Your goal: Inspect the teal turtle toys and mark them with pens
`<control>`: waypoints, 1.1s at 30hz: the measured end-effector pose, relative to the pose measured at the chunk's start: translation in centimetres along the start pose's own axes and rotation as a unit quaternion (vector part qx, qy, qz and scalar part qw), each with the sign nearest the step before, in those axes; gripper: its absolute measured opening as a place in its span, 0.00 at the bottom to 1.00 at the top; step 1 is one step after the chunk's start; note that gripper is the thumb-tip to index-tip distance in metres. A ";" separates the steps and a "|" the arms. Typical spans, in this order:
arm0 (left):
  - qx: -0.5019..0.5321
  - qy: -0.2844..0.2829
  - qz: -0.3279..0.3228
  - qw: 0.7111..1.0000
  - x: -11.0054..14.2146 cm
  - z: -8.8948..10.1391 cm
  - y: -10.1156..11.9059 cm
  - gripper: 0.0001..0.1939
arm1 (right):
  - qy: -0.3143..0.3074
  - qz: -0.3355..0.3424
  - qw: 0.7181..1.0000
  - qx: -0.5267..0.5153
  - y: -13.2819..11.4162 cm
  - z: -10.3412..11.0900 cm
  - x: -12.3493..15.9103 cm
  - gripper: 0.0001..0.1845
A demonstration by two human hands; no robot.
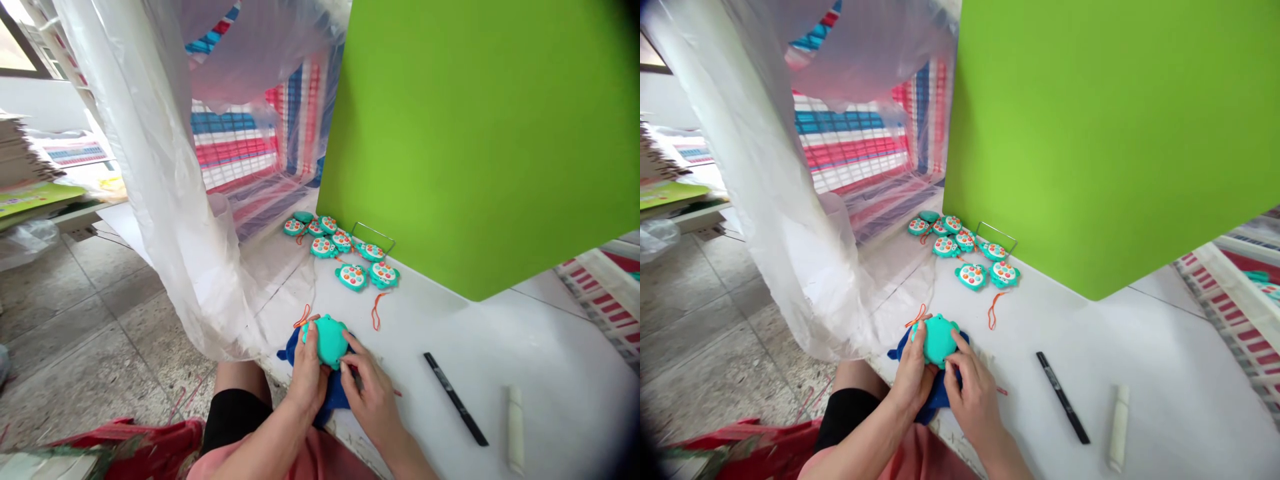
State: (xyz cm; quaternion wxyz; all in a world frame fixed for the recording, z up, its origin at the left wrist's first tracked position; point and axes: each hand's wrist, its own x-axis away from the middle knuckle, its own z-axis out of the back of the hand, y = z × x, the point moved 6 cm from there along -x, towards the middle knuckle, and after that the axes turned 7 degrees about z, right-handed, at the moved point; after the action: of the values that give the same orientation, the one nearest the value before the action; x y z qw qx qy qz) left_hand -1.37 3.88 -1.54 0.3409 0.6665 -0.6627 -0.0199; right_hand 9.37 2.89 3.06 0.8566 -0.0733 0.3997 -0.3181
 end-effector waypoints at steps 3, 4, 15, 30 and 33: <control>0.020 -0.011 0.009 1.000 0.0 0.0 -0.1 0.23 | -0.002 -0.001 1.000 0.007 -0.7 0.1 -0.6 0.07; 0.028 -0.015 0.011 0.999 0.0 -0.1 -0.2 0.22 | -0.003 -0.003 1.000 0.009 -0.8 0.1 -0.8 0.08; 0.008 -0.011 -0.007 1.000 0.3 -0.2 -0.1 0.20 | 0.006 0.018 0.999 0.030 -1.4 -0.1 -2.0 0.07; 0.004 -0.016 -0.002 1.000 0.4 -0.3 0.0 0.21 | -0.004 0.025 0.999 0.024 -1.4 -0.2 -1.9 0.05; 0.002 -0.014 -0.006 1.000 0.5 -0.3 0.0 0.20 | 0.006 0.023 0.999 0.035 -1.4 -0.1 -1.9 0.05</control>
State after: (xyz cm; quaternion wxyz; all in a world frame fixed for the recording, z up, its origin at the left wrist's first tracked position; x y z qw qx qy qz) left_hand -1.20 3.60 -1.07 0.3303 0.6706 -0.6636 -0.0297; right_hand 7.70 2.93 4.68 0.8630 -0.0323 0.3952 -0.3130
